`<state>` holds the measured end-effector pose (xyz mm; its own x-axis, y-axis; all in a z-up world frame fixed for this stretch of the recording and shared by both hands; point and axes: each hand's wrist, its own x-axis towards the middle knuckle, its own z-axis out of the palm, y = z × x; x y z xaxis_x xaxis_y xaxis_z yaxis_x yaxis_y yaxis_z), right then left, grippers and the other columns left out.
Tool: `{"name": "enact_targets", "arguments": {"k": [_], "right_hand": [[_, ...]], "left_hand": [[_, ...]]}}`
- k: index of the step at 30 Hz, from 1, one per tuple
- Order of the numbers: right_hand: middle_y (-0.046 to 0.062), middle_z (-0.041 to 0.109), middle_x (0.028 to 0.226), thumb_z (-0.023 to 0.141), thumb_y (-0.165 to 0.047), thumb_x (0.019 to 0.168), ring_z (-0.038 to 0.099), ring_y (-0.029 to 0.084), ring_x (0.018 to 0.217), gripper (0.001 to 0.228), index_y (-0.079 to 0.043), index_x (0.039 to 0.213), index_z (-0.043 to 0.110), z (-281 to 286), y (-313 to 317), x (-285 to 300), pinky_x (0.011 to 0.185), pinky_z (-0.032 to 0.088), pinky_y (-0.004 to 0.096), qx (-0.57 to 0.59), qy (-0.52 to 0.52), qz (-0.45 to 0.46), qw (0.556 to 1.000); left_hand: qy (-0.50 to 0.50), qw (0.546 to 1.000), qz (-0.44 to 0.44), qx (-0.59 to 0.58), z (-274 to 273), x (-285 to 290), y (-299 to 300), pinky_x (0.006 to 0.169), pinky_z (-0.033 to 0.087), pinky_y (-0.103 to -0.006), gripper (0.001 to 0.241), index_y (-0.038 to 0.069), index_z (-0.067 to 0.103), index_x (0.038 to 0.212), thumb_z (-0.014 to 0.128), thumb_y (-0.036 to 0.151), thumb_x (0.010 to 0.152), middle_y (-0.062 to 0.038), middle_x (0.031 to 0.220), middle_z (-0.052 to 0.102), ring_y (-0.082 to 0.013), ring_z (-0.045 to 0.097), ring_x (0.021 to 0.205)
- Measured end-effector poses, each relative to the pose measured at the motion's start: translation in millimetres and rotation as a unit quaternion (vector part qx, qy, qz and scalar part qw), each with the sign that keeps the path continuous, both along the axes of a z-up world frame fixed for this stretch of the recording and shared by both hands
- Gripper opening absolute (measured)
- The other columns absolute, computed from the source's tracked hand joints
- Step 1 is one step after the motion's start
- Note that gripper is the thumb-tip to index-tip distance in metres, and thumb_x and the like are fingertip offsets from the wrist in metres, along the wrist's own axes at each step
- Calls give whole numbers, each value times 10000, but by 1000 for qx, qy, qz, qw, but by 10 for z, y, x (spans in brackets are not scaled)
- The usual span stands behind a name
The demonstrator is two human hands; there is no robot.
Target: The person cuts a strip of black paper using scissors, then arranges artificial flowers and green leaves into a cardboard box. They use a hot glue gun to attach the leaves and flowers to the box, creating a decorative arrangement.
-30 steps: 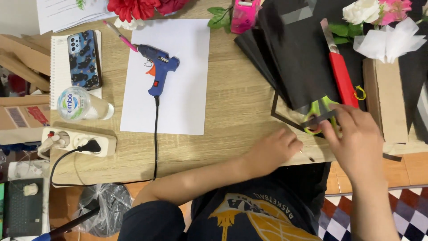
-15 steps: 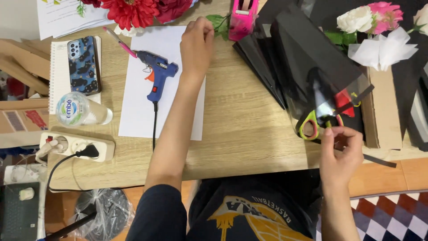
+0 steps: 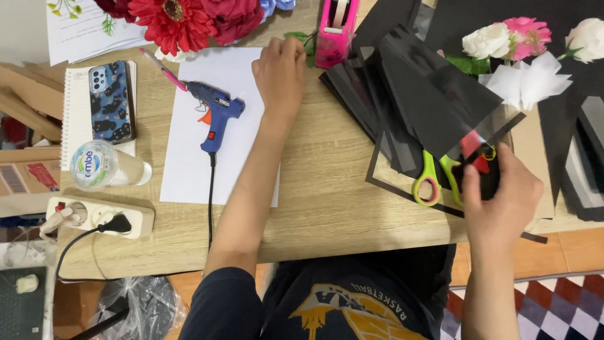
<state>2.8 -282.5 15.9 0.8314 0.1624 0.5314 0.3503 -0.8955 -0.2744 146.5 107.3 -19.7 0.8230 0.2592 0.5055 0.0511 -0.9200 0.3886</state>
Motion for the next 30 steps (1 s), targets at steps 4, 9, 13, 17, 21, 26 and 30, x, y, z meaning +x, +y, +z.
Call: {"name": "enact_targets", "arguments": {"k": [4, 9, 13, 17, 21, 26, 30], "right_hand": [[379, 603, 1413, 743, -347, 1006, 614, 510, 1204, 685, 46, 1530, 544, -80, 200, 166, 989, 486, 570, -94, 7, 11, 995], [48, 757, 1305, 738, -402, 972, 584, 307, 1377, 492, -102, 1359, 687, -230, 287, 161, 1153, 338, 546, -114, 6, -35, 993], [14, 808, 1061, 850, -353, 965, 719, 230, 1213, 292, -175, 1190, 798, -366, 210, 198, 1228, 297, 494, -98, -77, -28, 992], [3, 814, 1078, 792, -132, 1027, 730, 230, 1210, 36, -137, 999, 769, 47, 191, 135, 1267, 218, 474, -65, -96, 24, 993], [86, 808, 1098, 775, -23, 1049, 774, 270, 1154, 94, -43, 1031, 685, 711, 142, 85, 1297, 247, 481, -136, -121, 114, 977], [11, 722, 953, 706, 14, 817, 698, 212, 994, 250, -128, 988, 591, 1295, 36, 112, 1209, 330, 552, -254, 73, 306, 915], [-109, 786, 958, 647, -169, 906, 735, 116, 795, 272, -343, 1082, 760, 1424, -251, 196, 682, 630, 312, -142, 397, 386, 821]], "left_hand": [[-46, 998, -28, 21, -254, 82, 64, 750, 337, -348, 218, 259, 617, 742, 669, 55, 797, 117, 689, 623, -145, 564, 576], [3, 1000, 1, 14, -216, 8, -41, 884, 382, -470, 425, 115, 720, 912, 459, 412, 1069, -37, 1175, 683, -288, 641, 1011], [-52, 998, -24, -12, 219, -255, -151, 839, 506, -458, 192, 98, 672, 1134, 609, 266, 1064, -48, 1129, 542, -310, 640, 1031], [-212, 959, -187, -15, 742, -667, -575, 832, 473, -402, 165, 107, 659, 1200, 660, 142, 1039, -45, 1001, 585, -249, 606, 913], [-129, 920, -365, 55, 836, -1004, -1207, 1242, 485, -474, 857, 123, 363, 1555, 572, 736, 994, -98, 1579, 464, -270, 502, 1486], [50, 833, -431, 344, 1759, -1120, -1477, 1223, 97, -693, 1441, 92, 171, 1643, 1024, 931, 842, -158, 1688, 147, -429, 128, 1549], [120, 718, -683, 56, 947, -941, -1661, 1275, 175, -702, 902, 220, 121, 1624, 663, 580, 1000, -62, 1353, 705, -203, 667, 1292]]}}
